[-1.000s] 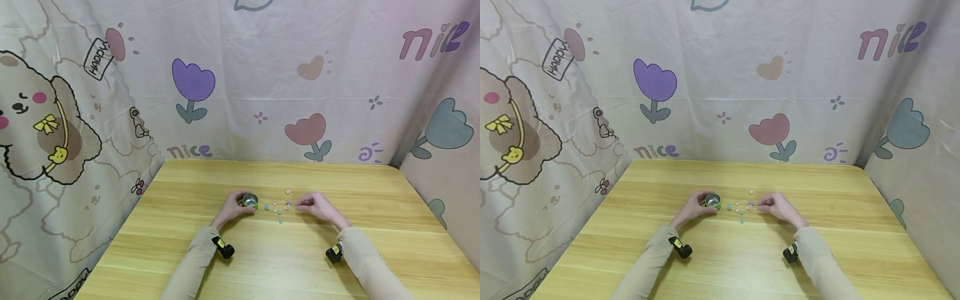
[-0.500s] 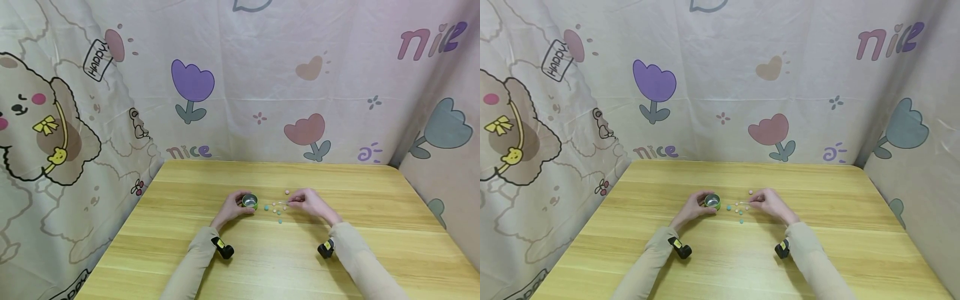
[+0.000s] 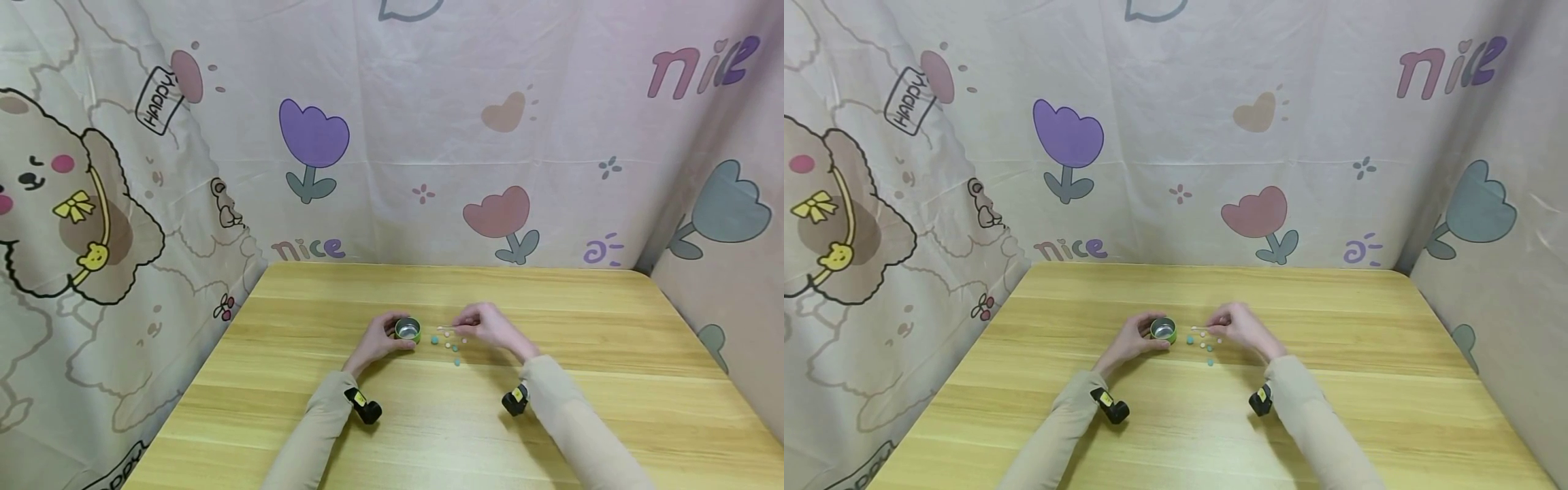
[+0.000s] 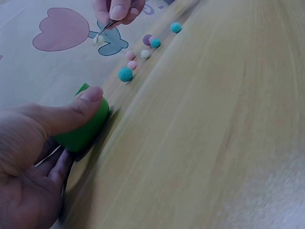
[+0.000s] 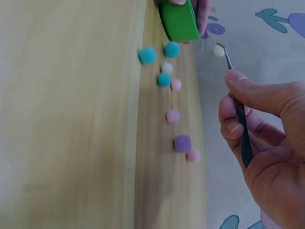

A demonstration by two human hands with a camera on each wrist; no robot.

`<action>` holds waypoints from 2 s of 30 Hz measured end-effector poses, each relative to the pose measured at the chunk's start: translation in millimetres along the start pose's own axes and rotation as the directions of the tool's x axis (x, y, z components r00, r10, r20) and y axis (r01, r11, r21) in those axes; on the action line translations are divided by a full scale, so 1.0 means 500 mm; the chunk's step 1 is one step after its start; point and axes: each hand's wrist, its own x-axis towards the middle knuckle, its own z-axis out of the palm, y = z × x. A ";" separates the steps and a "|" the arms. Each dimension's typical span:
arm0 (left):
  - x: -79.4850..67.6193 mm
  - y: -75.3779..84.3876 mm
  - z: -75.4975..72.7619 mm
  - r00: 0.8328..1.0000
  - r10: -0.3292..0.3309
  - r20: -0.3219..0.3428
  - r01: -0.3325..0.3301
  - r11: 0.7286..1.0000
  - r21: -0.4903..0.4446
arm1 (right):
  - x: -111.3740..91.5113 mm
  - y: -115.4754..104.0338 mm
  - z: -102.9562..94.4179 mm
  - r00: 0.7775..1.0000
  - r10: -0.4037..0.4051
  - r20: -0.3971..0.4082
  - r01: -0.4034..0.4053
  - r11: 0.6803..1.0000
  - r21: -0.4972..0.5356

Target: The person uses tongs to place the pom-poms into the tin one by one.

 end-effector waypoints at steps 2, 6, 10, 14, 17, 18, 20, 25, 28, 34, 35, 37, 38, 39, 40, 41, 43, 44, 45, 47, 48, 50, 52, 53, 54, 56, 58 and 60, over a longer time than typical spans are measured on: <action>0.000 0.000 0.000 1.000 0.000 0.000 0.000 1.000 0.002 | 0.007 -0.004 0.004 1.000 0.000 0.009 0.000 1.000 -0.001; 0.001 0.000 -0.001 1.000 0.002 -0.002 -0.002 1.000 -0.001 | 0.019 -0.011 0.012 1.000 0.001 0.025 -0.001 1.000 0.001; 0.001 0.000 0.001 1.000 0.007 -0.008 -0.007 1.000 -0.005 | 0.029 -0.015 0.019 0.999 -0.010 0.031 0.009 1.000 0.005; 0.002 -0.001 0.002 1.000 0.022 -0.014 -0.022 1.000 -0.001 | 0.038 -0.016 0.025 0.999 -0.009 0.034 0.009 1.000 0.006; 0.002 -0.002 0.002 0.999 0.031 -0.015 -0.031 1.000 0.001 | 0.045 -0.017 0.029 0.999 -0.001 0.037 0.001 1.000 0.011; 0.002 -0.001 0.002 0.999 0.029 -0.014 -0.029 1.000 -0.001 | 0.047 -0.018 0.030 0.999 0.000 0.039 -0.001 1.000 0.013; 0.002 -0.002 0.002 0.999 0.032 -0.013 -0.032 0.999 0.003 | 0.052 -0.019 0.032 0.999 -0.002 0.042 0.001 1.000 0.020; 0.002 -0.004 0.002 0.999 0.031 -0.008 -0.031 0.999 0.011 | 0.063 -0.019 0.038 0.998 -0.025 0.054 0.023 0.999 0.035; 0.002 -0.004 0.002 1.000 0.027 -0.008 -0.027 1.000 0.009 | 0.066 -0.019 0.041 0.998 -0.023 0.056 0.021 0.999 0.034; 0.000 0.001 0.002 1.000 0.019 -0.013 -0.019 1.000 -0.011 | 0.073 -0.022 0.045 0.998 -0.027 0.052 0.026 0.999 0.018; 0.000 0.002 0.002 1.000 0.020 -0.013 -0.020 1.000 -0.009 | 0.074 -0.023 0.045 0.998 -0.030 0.053 0.030 0.999 0.014; -0.001 0.003 0.002 1.000 0.019 -0.013 -0.019 1.000 -0.007 | 0.076 -0.023 0.047 0.998 -0.035 0.053 0.035 0.999 0.005; -0.001 0.003 0.003 1.000 0.021 -0.014 -0.021 1.000 -0.002 | 0.077 -0.023 0.047 0.998 -0.035 0.053 0.035 0.999 0.005; -0.001 0.003 0.003 1.000 0.022 -0.015 -0.022 1.000 0.002 | 0.079 -0.023 0.048 0.998 -0.035 0.053 0.035 0.999 0.003; -0.001 0.003 0.003 1.000 0.023 -0.015 -0.023 1.000 0.004 | 0.079 -0.023 0.049 0.998 -0.031 0.055 0.031 1.000 0.005; -0.001 0.003 0.003 1.000 0.024 -0.017 -0.024 1.000 0.005 | 0.080 -0.023 0.050 0.998 -0.029 0.057 0.029 1.000 0.008; -0.001 0.003 0.004 1.000 0.021 -0.020 -0.021 1.000 0.004 | 0.081 -0.023 0.052 0.998 -0.025 0.059 0.024 1.000 0.012; -0.001 0.003 0.004 1.000 0.021 -0.022 -0.021 1.000 0.004 | 0.082 -0.023 0.052 0.998 -0.023 0.060 0.022 1.000 0.014; -0.001 0.004 0.004 1.000 0.018 -0.023 -0.018 1.000 0.001 | 0.083 -0.023 0.053 0.998 -0.020 0.062 0.019 1.000 0.018; -0.002 0.006 0.004 1.000 0.013 -0.024 -0.013 1.000 -0.005 | 0.083 -0.024 0.054 0.998 -0.016 0.062 0.014 1.000 0.020; -0.003 0.006 0.003 1.000 0.012 -0.024 -0.012 1.000 -0.008 | 0.083 -0.025 0.054 0.998 -0.011 0.062 0.010 1.000 0.019; -0.003 0.007 0.003 1.000 0.012 -0.021 -0.012 1.000 -0.008 | 0.084 -0.026 0.054 0.998 -0.004 0.063 0.003 1.000 0.021; -0.003 0.008 0.003 1.000 0.008 -0.016 -0.009 1.000 -0.013 | 0.085 -0.028 0.055 0.998 0.002 0.064 -0.003 1.000 0.020; -0.002 0.007 0.003 1.000 0.010 -0.015 -0.010 1.000 -0.010 | 0.085 -0.028 0.055 0.998 0.007 0.067 -0.008 1.000 0.024; -0.002 0.008 0.002 1.000 0.007 -0.011 -0.007 1.000 -0.011 | 0.085 -0.029 0.055 0.998 0.010 0.068 -0.012 1.000 0.025; -0.001 0.008 0.002 1.000 0.000 -0.005 0.000 1.000 -0.014 | 0.085 -0.030 0.055 0.997 0.016 0.073 -0.018 0.999 0.029; -0.001 0.007 0.002 1.000 -0.003 -0.001 0.003 1.000 -0.014 | 0.084 -0.031 0.055 0.997 0.023 0.076 -0.025 0.999 0.034; -0.001 0.008 0.001 1.000 -0.005 0.002 0.005 1.000 -0.013 | 0.084 -0.032 0.054 0.997 0.029 0.077 -0.032 0.999 0.036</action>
